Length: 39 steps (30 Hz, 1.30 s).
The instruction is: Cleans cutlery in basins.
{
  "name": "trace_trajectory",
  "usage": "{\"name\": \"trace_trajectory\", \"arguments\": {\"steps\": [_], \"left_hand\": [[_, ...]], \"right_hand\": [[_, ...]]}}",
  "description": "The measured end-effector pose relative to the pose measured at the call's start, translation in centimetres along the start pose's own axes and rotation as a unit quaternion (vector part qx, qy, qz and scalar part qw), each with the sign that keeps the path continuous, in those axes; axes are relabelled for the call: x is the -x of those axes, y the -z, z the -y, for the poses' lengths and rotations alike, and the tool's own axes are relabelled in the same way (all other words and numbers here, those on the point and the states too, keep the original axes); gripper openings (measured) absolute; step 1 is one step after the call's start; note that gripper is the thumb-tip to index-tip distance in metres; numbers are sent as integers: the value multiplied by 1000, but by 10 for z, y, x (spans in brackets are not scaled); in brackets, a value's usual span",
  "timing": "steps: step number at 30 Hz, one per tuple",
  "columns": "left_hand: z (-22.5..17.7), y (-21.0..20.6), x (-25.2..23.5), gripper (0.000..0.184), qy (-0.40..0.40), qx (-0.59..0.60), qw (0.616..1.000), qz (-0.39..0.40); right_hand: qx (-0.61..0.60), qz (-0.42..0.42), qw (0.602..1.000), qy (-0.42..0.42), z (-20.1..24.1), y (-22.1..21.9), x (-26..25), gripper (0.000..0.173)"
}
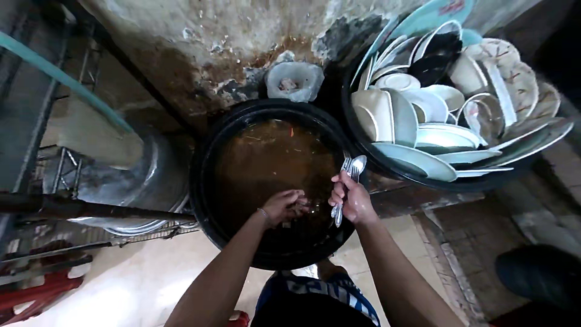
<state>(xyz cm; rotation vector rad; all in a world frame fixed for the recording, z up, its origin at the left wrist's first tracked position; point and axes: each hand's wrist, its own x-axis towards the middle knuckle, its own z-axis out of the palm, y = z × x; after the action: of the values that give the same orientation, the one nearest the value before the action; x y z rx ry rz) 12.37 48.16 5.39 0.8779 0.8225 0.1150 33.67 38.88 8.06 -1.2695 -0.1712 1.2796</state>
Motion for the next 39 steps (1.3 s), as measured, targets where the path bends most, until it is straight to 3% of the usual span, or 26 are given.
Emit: {"name": "trace_trajectory", "arguments": {"steps": [1,3,6,8,10,12,15,20,22,25,27,31,39], "left_hand": [[-5,10,3,45,-3,-38,999,-6],[-21,30,13,49,17,-245,969,-26],[-36,56,29,47,53,-549,827,-103],[-32,79,38,61,97,-629,749,-184],[-28,100,42,79,145,-649,714,-220],[-20,110,40,80,186,-670,689,-205],[-6,91,31,63,235,-662,695,-155],[19,22,24,50,288,-623,721,-94],[29,1,18,55,275,-609,739,-83],[33,-19,1,82,232,-555,783,-158],[24,-33,-13,92,228,-539,791,-178],[27,-60,-46,83,213,-571,778,-155],[27,-92,-95,42,74,-488,857,-152]], "right_hand": [[5,5,1000,7,-1,-1,1,49],[21,31,999,31,-4,0,2,59],[34,68,995,57,-8,5,3,60],[23,69,996,56,-9,4,2,57],[16,66,996,53,-9,3,2,56],[19,71,996,53,-9,3,1,57],[19,75,995,55,-10,4,1,56],[12,75,996,53,-10,4,0,56],[9,78,996,51,-11,5,-1,56],[0,83,995,55,-12,4,-1,54],[-9,81,995,57,-11,4,0,54],[-14,80,995,54,-11,5,1,51],[-70,97,991,55,-10,15,0,51]]}}
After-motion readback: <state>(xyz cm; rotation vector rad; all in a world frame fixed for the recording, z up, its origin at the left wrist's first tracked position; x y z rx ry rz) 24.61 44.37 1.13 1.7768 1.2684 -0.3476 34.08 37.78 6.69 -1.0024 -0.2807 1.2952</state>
